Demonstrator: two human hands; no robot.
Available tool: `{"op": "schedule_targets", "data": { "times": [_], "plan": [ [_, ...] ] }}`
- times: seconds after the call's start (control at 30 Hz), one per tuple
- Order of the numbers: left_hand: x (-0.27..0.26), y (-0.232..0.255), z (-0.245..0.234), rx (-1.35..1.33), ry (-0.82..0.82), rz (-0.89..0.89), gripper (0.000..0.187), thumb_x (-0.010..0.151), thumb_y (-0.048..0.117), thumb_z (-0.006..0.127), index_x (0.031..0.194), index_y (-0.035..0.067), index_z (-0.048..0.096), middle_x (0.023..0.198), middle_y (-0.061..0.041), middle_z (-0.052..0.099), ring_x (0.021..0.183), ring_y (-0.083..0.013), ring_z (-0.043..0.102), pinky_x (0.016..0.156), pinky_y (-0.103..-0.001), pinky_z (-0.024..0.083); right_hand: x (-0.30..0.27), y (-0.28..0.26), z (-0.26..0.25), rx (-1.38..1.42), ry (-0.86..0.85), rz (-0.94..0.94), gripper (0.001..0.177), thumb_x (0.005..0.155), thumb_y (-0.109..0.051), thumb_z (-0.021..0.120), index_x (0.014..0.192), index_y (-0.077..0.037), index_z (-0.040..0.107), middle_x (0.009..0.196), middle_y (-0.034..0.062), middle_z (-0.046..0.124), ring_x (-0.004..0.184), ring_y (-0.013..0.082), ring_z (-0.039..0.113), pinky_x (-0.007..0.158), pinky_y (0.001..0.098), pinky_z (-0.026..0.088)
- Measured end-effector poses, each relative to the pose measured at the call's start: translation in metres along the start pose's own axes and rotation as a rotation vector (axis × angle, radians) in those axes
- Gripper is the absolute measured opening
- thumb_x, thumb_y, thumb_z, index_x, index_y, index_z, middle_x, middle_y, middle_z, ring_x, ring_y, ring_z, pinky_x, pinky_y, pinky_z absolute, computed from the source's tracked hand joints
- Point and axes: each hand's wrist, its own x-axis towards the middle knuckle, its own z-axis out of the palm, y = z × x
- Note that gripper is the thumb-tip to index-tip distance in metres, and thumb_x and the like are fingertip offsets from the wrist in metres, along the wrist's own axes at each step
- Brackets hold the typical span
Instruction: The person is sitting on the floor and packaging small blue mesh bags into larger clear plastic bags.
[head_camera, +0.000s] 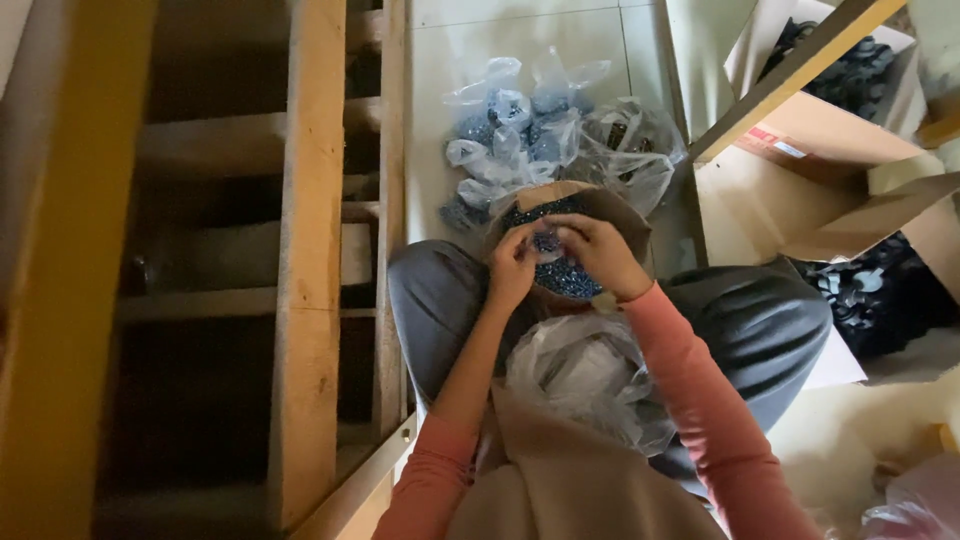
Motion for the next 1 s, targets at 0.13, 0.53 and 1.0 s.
{"op": "schedule_targets", "data": {
  "times": [0.13,0.53,1.0],
  "plan": [
    [-0.002,0.019,-0.004,-0.011,-0.041,-0.044,0.049,0.094,-0.015,0.05,0.134,0.007,0.07,0.126,-0.014,0.069,0.093,-0.0275,0.071,0.079,-0.039,0.058,-0.004,-0.015,-0.004,-0.001,0.001,-0.029,0.032,0.104,-0.013,0.056,0.131,-0.013,0.072,0.111,0.0159,0.075,0.102,0.0366,0.071,0.088,0.047,0.054],
    [-0.002,0.016,-0.002,-0.012,-0.048,-0.033,0.049,0.092,-0.018,0.053,0.132,0.005,0.07,0.126,-0.015,0.068,0.098,-0.0312,0.072,0.077,-0.04,0.06,-0.003,-0.025,-0.009,0.574,0.064,0.145,0.036,0.105,-0.008,0.049,0.138,0.003,0.058,0.128,0.0256,0.061,0.12,0.0315,0.062,0.106,0.0467,0.05],
    [0.002,0.015,0.004,-0.015,0.019,0.061,0.029,0.101,0.0,0.064,0.122,0.014,0.078,0.113,-0.009,0.075,0.1,-0.0326,0.072,0.081,-0.04,0.06,0.0,0.054,0.017,-0.13,0.071,0.096,0.025,0.098,-0.025,0.07,0.113,-0.006,0.074,0.105,0.0185,0.075,0.101,0.0391,0.072,0.09,0.0521,0.054]
  ]
}}
